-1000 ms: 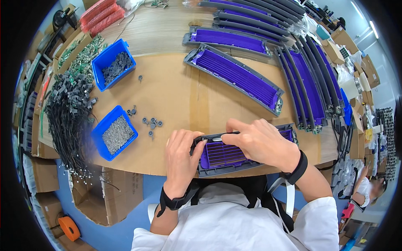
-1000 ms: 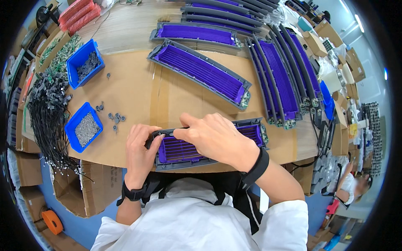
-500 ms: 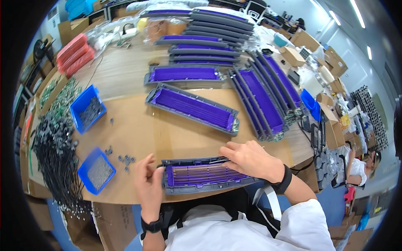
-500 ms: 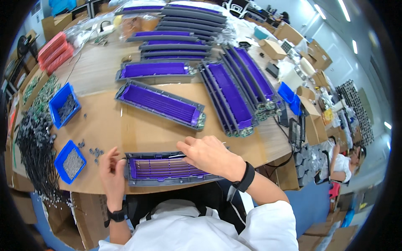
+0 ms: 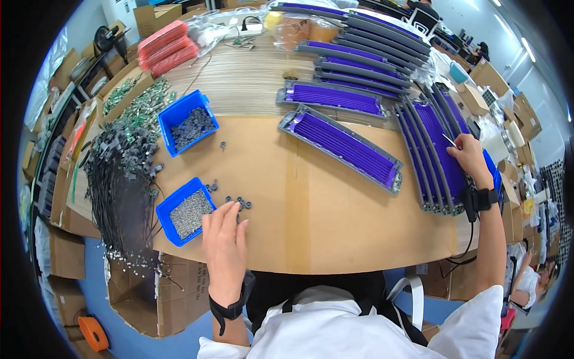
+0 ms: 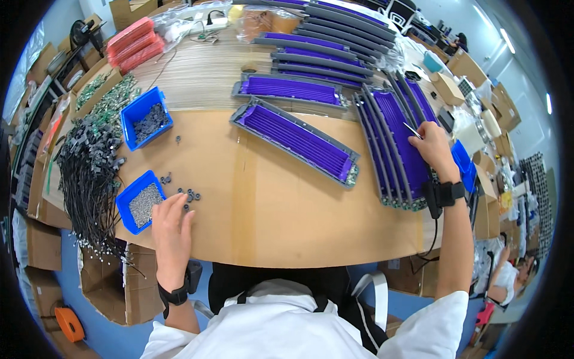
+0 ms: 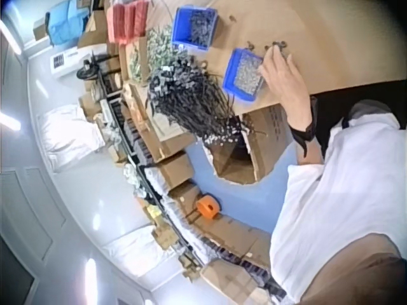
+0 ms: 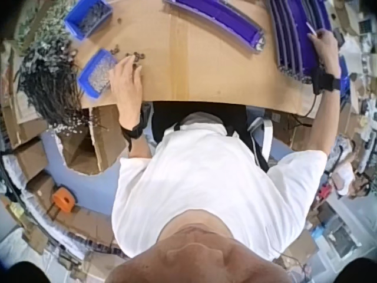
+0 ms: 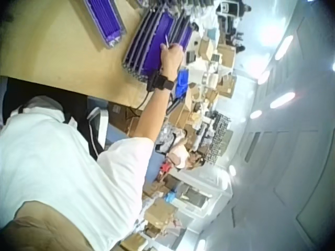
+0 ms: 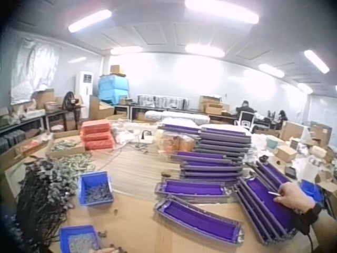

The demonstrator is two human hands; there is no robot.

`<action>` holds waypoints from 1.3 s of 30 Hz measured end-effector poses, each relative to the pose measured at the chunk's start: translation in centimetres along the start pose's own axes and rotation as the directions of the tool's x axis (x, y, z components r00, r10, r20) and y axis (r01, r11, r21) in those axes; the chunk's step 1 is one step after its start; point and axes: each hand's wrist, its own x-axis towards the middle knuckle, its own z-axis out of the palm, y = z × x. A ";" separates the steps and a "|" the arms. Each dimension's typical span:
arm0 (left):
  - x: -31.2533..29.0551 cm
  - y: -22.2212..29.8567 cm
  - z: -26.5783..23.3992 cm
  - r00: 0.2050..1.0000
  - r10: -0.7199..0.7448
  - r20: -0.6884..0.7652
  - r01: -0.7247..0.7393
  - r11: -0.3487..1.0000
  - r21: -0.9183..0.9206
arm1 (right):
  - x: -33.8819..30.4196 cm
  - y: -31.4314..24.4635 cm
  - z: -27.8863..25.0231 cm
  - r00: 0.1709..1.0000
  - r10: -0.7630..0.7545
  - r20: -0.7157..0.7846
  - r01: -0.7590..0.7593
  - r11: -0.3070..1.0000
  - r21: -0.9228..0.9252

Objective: The person assembles purple electronic components by inserting small metal parts into slots and securing them with a screwdriver. They then use a heat gun to apply heat to the assembled units. The person handles multiple units sequentially, stacking them on the table.

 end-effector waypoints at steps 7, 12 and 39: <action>-0.9 1.3 0.7 0.993 -0.041 0.113 0.035 0.998 0.059 | -4.0 -14.1 -0.2 0.961 -0.266 -0.072 0.264 0.964 -0.031; -0.9 2.3 1.2 0.996 0.012 0.090 -0.017 0.999 0.052 | -6.1 -19.9 4.2 0.868 -0.470 0.163 0.471 0.882 0.037; -0.3 5.6 0.5 0.991 -0.055 0.124 0.116 0.817 -0.565 | -11.4 -20.6 0.4 0.739 -0.660 0.137 0.354 0.553 0.754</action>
